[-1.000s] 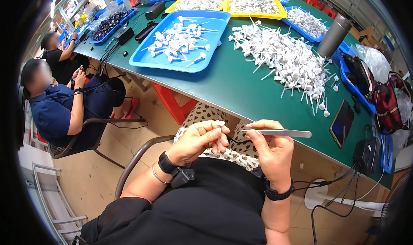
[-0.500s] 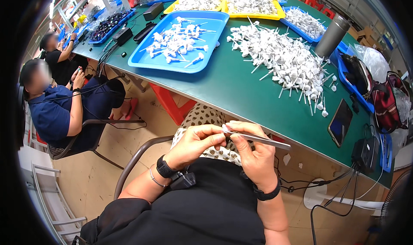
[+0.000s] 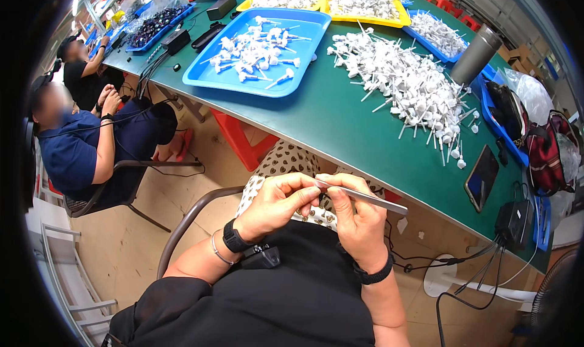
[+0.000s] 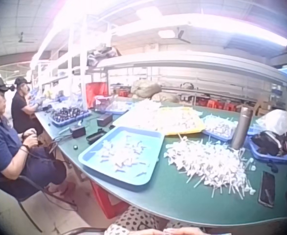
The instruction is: The person sits at a green workbench and uses tweezers to pick up small white plastic components from a pile. They manipulate each component individually, appearing to attach or adjust a small part, before placing the finished item into a blue tray. The process is repeated continuously throughout the video.
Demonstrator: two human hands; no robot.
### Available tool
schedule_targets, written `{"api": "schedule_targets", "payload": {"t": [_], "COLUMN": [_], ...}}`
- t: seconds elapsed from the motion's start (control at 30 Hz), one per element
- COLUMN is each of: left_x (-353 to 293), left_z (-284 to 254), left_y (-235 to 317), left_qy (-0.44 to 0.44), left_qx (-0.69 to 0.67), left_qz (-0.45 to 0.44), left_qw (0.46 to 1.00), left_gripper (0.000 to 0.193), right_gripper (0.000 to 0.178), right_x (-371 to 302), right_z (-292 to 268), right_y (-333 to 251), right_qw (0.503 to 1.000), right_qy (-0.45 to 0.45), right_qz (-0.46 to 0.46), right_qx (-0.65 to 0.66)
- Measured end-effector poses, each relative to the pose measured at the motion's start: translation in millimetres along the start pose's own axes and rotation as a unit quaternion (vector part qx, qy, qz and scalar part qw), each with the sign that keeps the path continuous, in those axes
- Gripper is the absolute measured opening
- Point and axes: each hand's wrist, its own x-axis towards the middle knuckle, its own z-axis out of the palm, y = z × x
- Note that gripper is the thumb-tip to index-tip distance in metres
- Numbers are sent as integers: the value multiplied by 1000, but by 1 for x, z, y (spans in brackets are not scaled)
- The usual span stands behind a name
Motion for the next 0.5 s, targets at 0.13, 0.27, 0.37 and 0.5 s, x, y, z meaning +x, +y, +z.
{"api": "schedule_targets", "payload": {"t": [0.13,0.27,0.37,0.5], "left_x": [1,14,41,104], "left_z": [-1,-9,-31,-110], "left_y": [2,32,80,117], "left_qy": [-11,-47,37,241], "left_qx": [-1,66,152,398], "left_qz": [0,12,147,257], "left_qw": [1000,997,977,847], "left_gripper": [21,21,21,33], "right_gripper": [16,20,25,26], "right_x": [0,0,9,13], "right_z": [1,-3,-26,-51], "right_y": [1,4,6,3], "right_qw": [1000,982,964,955], "right_qy": [8,82,187,229], "right_qz": [-3,-5,-36,30], "right_qx": [28,173,186,185]}}
